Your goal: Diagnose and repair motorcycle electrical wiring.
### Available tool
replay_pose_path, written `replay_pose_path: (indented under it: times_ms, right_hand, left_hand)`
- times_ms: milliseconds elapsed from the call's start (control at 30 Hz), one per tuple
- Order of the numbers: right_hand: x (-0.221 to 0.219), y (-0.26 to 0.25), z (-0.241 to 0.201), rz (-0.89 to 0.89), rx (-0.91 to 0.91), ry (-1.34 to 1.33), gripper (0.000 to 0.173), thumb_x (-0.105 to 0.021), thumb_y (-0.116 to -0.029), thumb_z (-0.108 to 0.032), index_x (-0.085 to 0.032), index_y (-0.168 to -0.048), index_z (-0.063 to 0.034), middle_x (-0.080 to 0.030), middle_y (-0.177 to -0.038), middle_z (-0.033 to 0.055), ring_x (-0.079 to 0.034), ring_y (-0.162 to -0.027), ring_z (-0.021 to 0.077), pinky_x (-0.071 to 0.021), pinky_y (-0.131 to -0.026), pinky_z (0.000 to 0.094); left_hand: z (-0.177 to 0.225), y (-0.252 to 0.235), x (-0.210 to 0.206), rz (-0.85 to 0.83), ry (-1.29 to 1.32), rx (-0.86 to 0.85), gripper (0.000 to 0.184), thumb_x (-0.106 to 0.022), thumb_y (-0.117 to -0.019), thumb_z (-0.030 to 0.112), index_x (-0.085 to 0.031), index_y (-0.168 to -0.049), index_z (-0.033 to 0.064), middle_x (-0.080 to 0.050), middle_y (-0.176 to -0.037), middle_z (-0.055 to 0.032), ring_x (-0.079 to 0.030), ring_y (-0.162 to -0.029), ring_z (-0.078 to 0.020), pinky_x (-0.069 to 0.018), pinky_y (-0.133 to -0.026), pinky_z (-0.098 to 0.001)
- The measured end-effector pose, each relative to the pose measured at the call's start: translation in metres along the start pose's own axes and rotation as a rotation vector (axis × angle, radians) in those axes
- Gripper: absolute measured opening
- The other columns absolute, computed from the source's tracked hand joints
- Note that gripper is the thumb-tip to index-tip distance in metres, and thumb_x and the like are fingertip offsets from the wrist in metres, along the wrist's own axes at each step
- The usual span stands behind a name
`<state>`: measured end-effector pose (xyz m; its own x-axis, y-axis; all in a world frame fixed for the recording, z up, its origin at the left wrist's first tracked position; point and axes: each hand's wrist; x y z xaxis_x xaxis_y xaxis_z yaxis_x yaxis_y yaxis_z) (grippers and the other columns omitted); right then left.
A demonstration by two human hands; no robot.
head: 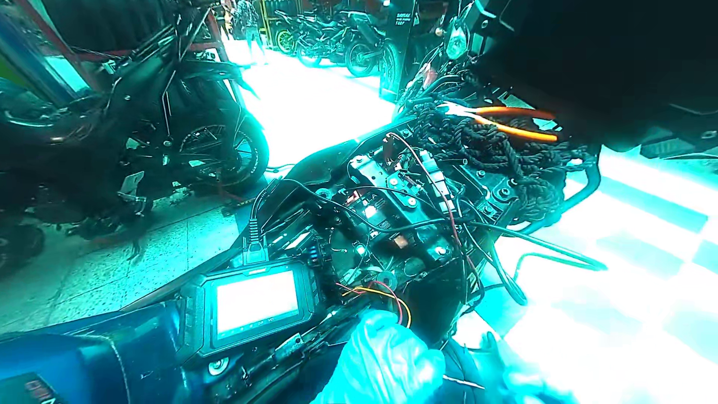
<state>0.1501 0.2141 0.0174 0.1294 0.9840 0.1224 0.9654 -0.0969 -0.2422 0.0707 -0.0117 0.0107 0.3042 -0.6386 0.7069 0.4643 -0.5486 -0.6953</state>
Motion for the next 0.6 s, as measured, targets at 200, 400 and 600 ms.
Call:
replay_pose_path:
  times_ms: [200,400,600]
  right_hand:
    - [0.009,-0.023,-0.013,-0.186,0.74,0.835,0.018,-0.068,-0.0997,-0.021,-0.071,-0.116,-0.0153,-0.072,-0.099,0.0098,-0.065,-0.096,0.0241,-0.0462,-0.094,0.0322]
    - [-0.006,-0.026,-0.013,-0.179,0.648,0.678,0.019,-0.065,-0.0998,-0.022,-0.074,-0.095,-0.006,-0.068,-0.077,0.0153,-0.061,-0.076,0.0276,-0.0464,-0.083,0.0349]
    - [-0.027,-0.023,-0.013,-0.158,0.24,0.144,0.009,-0.075,-0.0908,-0.004,-0.069,-0.085,-0.0003,-0.071,-0.085,0.0029,-0.066,-0.087,0.0015,-0.0544,-0.083,0.0188]
  left_hand:
    - [0.016,-0.007,-0.002,-0.065,0.233,0.019,0.017,-0.058,-0.099,0.012,-0.074,-0.1,0.0169,-0.073,-0.088,-0.0065,-0.069,-0.085,-0.0236,-0.0487,-0.092,-0.0387]
    - [0.017,-0.002,0.002,0.017,0.227,0.03,0.016,-0.058,-0.0995,0.012,-0.073,-0.096,0.0142,-0.072,-0.086,-0.0064,-0.068,-0.082,-0.0222,-0.051,-0.084,-0.0351]
    - [0.023,-0.008,0.013,0.097,-0.089,0.031,0.022,-0.05,-0.0978,0.009,-0.067,-0.085,0.016,-0.067,-0.071,-0.0012,-0.064,-0.067,-0.0196,-0.0503,-0.08,-0.0328]
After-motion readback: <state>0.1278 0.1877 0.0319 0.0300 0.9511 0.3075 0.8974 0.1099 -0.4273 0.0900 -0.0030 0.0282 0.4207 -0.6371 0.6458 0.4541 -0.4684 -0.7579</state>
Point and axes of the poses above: each hand's wrist, its own y-axis away from the middle knuckle, its own x-axis out of the back of the hand, z = x × y
